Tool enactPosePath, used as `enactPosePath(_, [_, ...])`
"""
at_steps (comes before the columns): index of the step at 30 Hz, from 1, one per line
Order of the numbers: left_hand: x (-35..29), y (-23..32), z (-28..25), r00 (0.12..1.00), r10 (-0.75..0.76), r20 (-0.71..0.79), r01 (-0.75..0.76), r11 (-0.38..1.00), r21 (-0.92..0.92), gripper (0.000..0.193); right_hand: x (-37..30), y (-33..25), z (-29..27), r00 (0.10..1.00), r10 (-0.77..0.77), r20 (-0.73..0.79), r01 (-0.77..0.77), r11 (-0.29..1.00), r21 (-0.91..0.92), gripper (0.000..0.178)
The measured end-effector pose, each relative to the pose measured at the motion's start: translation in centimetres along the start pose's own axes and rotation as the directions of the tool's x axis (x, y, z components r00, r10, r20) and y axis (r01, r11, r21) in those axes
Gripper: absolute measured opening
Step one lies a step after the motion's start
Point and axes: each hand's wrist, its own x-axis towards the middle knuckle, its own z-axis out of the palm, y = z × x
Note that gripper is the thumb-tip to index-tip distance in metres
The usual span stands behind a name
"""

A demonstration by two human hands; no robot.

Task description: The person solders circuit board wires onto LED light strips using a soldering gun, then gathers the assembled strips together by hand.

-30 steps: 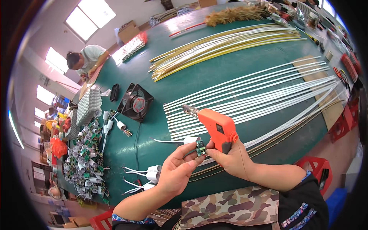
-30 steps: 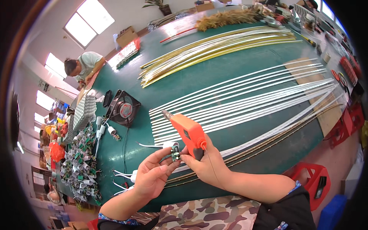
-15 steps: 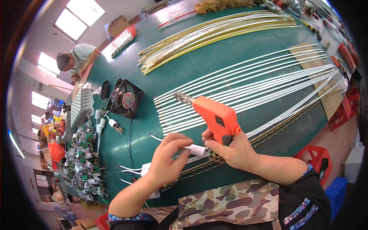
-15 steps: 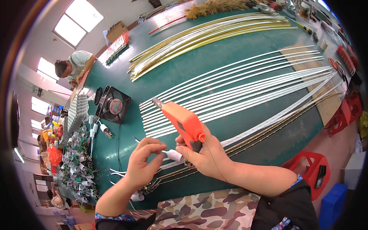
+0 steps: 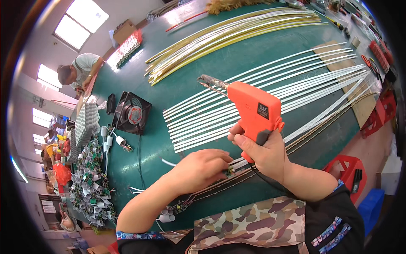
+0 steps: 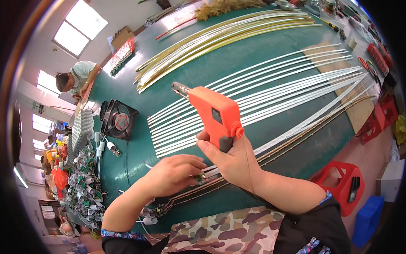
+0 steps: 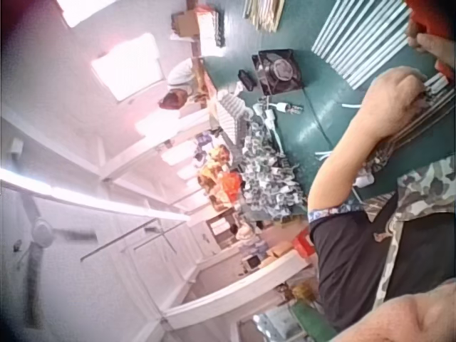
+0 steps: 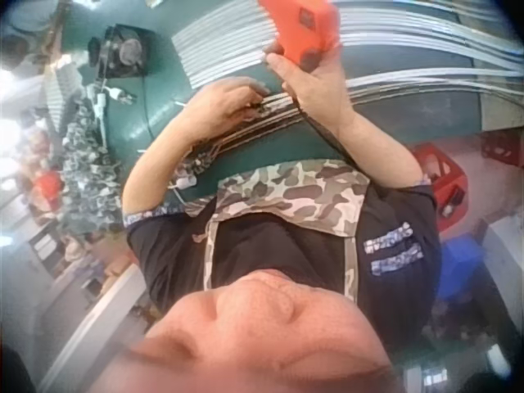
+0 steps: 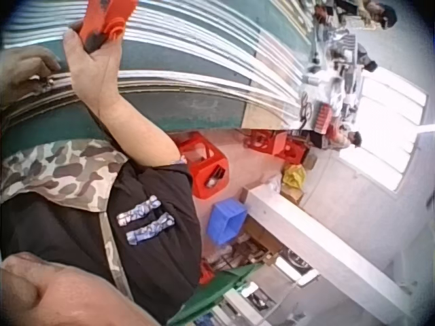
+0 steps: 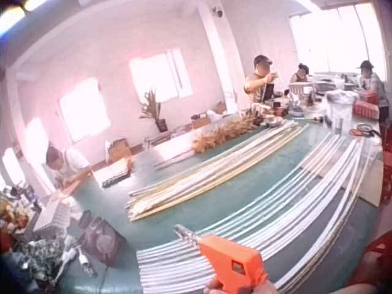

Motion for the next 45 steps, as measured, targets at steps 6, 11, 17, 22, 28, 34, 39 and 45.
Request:
enactPosePath(6, [-1.1, 0.3, -2.2, 0.813, -0.104, -0.573, 0.129, 0.992, 0.004, 0.037, 0.1, -0.1, 0.3, 0.992, 0.118, 0.037, -0.121, 0.990, 0.078, 0.034])
enactPosePath(11, [-0.2, 1.2, -0.9, 0.831, -0.139, -0.539, 0.142, 0.989, -0.035, 0.036, -0.6, 0.5, 1.0, 0.983, 0.143, 0.116, -0.149, 0.988, 0.049, 0.041])
enactPosePath(17, [0.6, 2.6, 0.1, 0.872, -0.174, -0.457, 0.159, 0.985, -0.071, 0.035, -0.7, 0.3, 0.7, 0.987, 0.105, 0.125, -0.112, 0.992, 0.056, 0.031])
enactPosePath(22, [0.3, 2.5, 0.4, 0.885, -0.252, -0.391, 0.188, 0.963, -0.196, 0.038, -0.7, 0.2, 0.5, 0.986, 0.096, 0.135, -0.104, 0.993, 0.053, 0.031])
enactPosePath(28, [0.1, 2.1, 0.3, 0.915, -0.353, -0.197, 0.206, 0.827, -0.524, 0.042, -0.4, -0.1, 0.1, 0.972, 0.061, 0.226, -0.092, 0.988, 0.126, 0.034])
enactPosePath(34, [0.6, 3.1, -0.1, 0.853, -0.520, -0.049, 0.276, 0.529, -0.802, 0.040, -0.9, -0.4, 0.3, 0.987, 0.030, 0.159, -0.017, 0.996, -0.084, 0.031])
enactPosePath(39, [1.0, 3.7, -0.6, 0.905, -0.229, -0.360, 0.223, 0.973, -0.058, 0.027, -0.9, -0.3, 0.4, 0.995, 0.072, 0.062, -0.059, 0.981, -0.187, 0.048])
enactPosePath(45, [0.3, 3.8, 0.1, 0.883, -0.229, -0.410, 0.249, 0.968, -0.003, 0.013, -0.5, -0.3, 0.3, 0.975, 0.202, 0.089, -0.193, 0.976, -0.099, 0.033])
